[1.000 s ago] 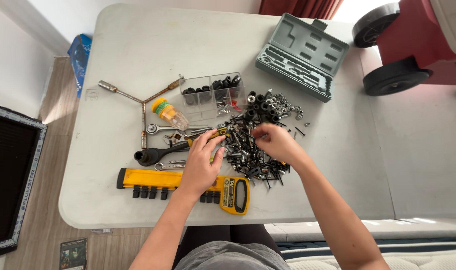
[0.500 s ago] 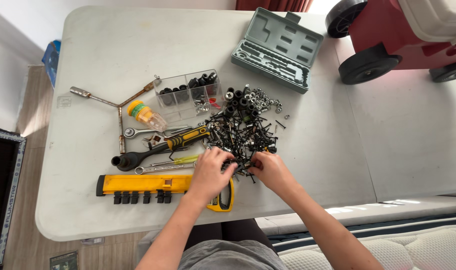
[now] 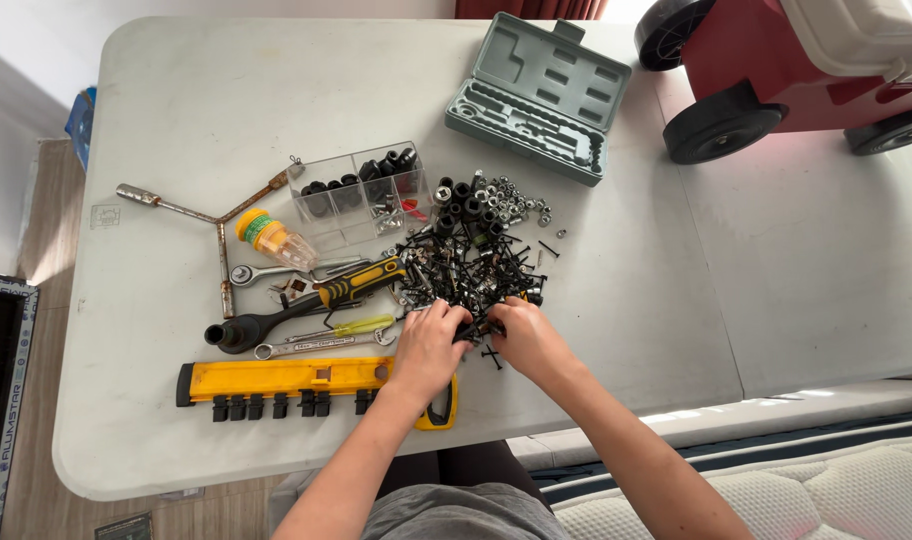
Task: The person sorts a mixed pile of socket bits, screwdriver bits, and small fasteners on a table, placing selected items into a clear multi-compartment organizer. The person repeatedly picks up individual pieces, separates them by type, and deposits them into the organizer while other tools remain on the table.
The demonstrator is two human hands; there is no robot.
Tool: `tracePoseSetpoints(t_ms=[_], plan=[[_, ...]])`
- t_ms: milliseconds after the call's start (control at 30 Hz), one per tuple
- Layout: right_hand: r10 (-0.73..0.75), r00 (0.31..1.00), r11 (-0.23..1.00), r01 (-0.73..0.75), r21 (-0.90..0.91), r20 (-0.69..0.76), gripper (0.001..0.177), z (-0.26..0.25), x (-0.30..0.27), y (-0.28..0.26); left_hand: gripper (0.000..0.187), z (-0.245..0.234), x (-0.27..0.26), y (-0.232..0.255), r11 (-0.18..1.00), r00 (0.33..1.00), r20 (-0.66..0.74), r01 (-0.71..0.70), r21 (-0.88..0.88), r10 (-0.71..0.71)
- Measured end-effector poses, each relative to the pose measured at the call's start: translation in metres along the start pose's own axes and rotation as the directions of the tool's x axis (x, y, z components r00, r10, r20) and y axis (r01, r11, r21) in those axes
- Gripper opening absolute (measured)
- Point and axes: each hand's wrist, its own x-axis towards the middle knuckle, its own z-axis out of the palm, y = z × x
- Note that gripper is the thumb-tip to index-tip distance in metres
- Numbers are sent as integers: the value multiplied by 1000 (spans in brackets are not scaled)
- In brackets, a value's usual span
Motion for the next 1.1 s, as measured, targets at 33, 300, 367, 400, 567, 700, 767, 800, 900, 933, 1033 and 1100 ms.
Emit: tracePoseSetpoints(t_ms=[33,300,367,400,567,700,767,800,900,933,1033,1100], plan=[[-10,1000,1000,10,-8,-11,31,0,2,1,35,1,3,-1,1000,1000,-10,-1,0,1],[27,1000,998,-27,56,12,25,-13,20,-1,33,5,20,-8,1000,998,-62,14,19,-13],[114,989,981,-127,150,89,25,-19,23,-1,34,6,21,-7,998,997,-61,57,27,-55],[192,969,953,-221,206,153,23,-23,24,1,34,7,21,-7,996,995,-61,80,31,-78],[291,947,655,-303,692,139,16,-26,24,19,33,12,21,-8,998,993,-101,59,30,-56],[368,917,328,-285,901,156,13,-27,8,46,34,17,19,-8,998,989,-142,39,49,-32],[371,910,302,-309,902,187,9,-29,-4,58,34,19,18,-8,997,990,-135,49,58,-41],[361,916,369,-314,875,177,11,-26,-10,60,34,19,17,-8,996,990,-132,55,63,-47],[443,880,569,-424,705,171,19,-19,-27,63,34,20,18,-8,995,990,-132,67,72,-57],[487,858,623,-472,624,162,21,-18,-31,63,34,20,18,-8,996,989,-138,64,68,-54],[388,919,823,-308,477,-76,22,-9,-38,57,34,20,17,-7,996,987,-148,63,55,-54],[390,913,839,-299,455,-118,22,-3,-41,51,34,20,16,-6,996,987,-148,71,48,-63]])
